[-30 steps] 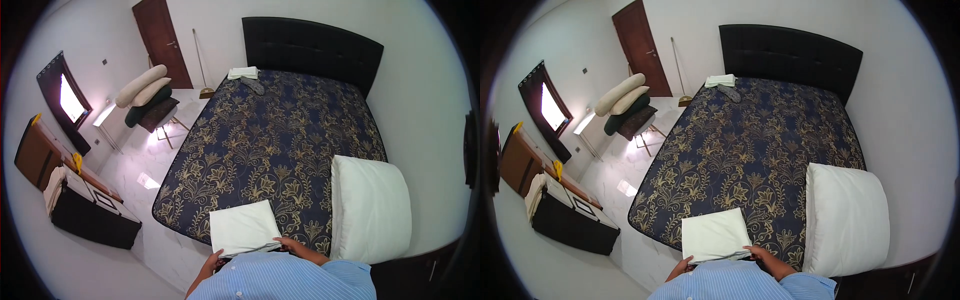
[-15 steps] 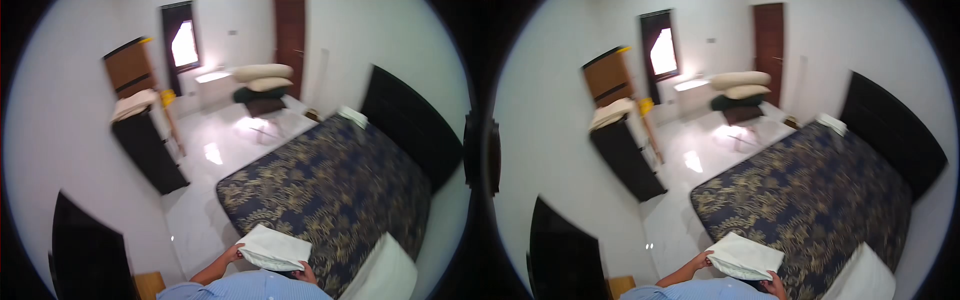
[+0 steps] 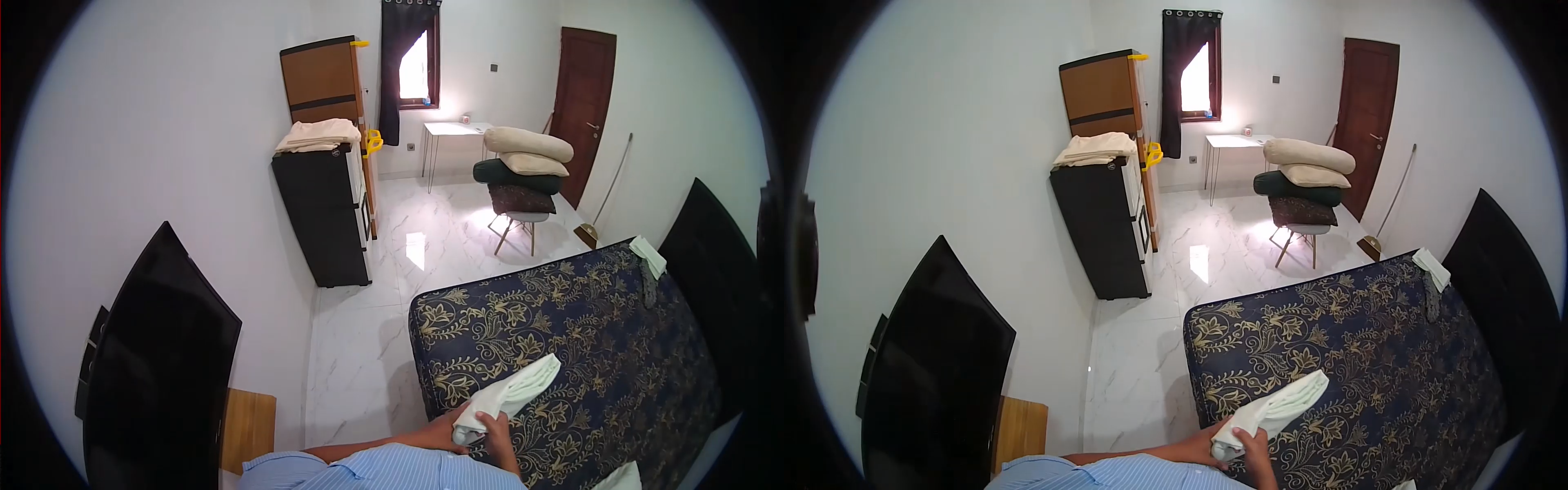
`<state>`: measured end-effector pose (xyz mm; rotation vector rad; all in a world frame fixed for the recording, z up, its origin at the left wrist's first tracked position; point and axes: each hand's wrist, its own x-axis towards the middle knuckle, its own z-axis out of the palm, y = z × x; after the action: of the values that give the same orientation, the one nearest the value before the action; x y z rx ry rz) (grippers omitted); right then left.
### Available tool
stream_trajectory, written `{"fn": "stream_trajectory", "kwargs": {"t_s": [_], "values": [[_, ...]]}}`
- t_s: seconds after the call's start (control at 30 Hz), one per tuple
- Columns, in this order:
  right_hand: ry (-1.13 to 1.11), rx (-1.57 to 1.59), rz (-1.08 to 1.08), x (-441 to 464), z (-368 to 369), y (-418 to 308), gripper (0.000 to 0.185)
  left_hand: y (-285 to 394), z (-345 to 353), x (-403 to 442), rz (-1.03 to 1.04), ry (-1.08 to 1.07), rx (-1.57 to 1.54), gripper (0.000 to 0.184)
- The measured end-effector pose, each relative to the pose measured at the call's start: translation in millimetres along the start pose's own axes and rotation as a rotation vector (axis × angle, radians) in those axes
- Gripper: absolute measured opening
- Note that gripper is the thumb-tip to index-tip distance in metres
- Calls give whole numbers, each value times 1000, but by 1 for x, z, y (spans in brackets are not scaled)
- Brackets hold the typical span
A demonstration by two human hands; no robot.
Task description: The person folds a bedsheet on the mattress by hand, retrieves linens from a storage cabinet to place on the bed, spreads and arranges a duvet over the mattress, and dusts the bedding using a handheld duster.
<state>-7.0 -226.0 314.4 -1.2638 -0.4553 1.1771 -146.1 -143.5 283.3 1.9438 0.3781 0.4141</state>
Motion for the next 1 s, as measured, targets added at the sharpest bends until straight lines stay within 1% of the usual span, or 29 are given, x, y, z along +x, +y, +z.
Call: {"fn": "stream_trajectory", "kwargs": {"t_s": [0.07,0.1,0.2,0.23,0.33,0.37,0.47,0.5,0.6,0.63,0.73,0.77,0.87,0.9,1.0], "values": [[2,8,-41,-6,12,-5,23,11,7,3,-11,166,-93,80],[3,7,-43,-6,10,-5,23,10,7,5,-9,167,-94,80],[-45,23,-17,-9,3,0,24,3,2,2,151,221,237,74],[-46,26,-14,-10,0,1,24,1,2,0,147,220,239,74],[-32,118,47,-15,-11,5,18,2,-3,-3,-16,24,252,67],[-33,120,51,-15,-17,9,18,1,-1,-4,-20,23,252,67],[-45,50,107,-11,-35,22,28,-7,6,-8,-193,-132,186,55],[-46,48,107,-13,-35,20,28,-6,6,-8,-193,-129,185,55],[-83,94,225,-23,-39,6,25,0,5,-4,-202,-279,174,52],[-84,88,218,-20,-43,5,25,4,2,0,-193,-275,175,52],[-165,-198,264,-6,-60,8,40,10,-12,5,-185,-284,118,49],[-167,-201,267,2,-55,4,40,7,-18,9,-187,-281,115,49],[-84,-270,252,26,-32,-4,19,-5,-36,12,-214,-274,162,48],[-86,-261,258,35,-25,-5,19,-10,-43,12,-223,-280,165,48],[-45,-554,-143,76,0,-18,18,-29,-74,20,-285,-319,147,47]]}}
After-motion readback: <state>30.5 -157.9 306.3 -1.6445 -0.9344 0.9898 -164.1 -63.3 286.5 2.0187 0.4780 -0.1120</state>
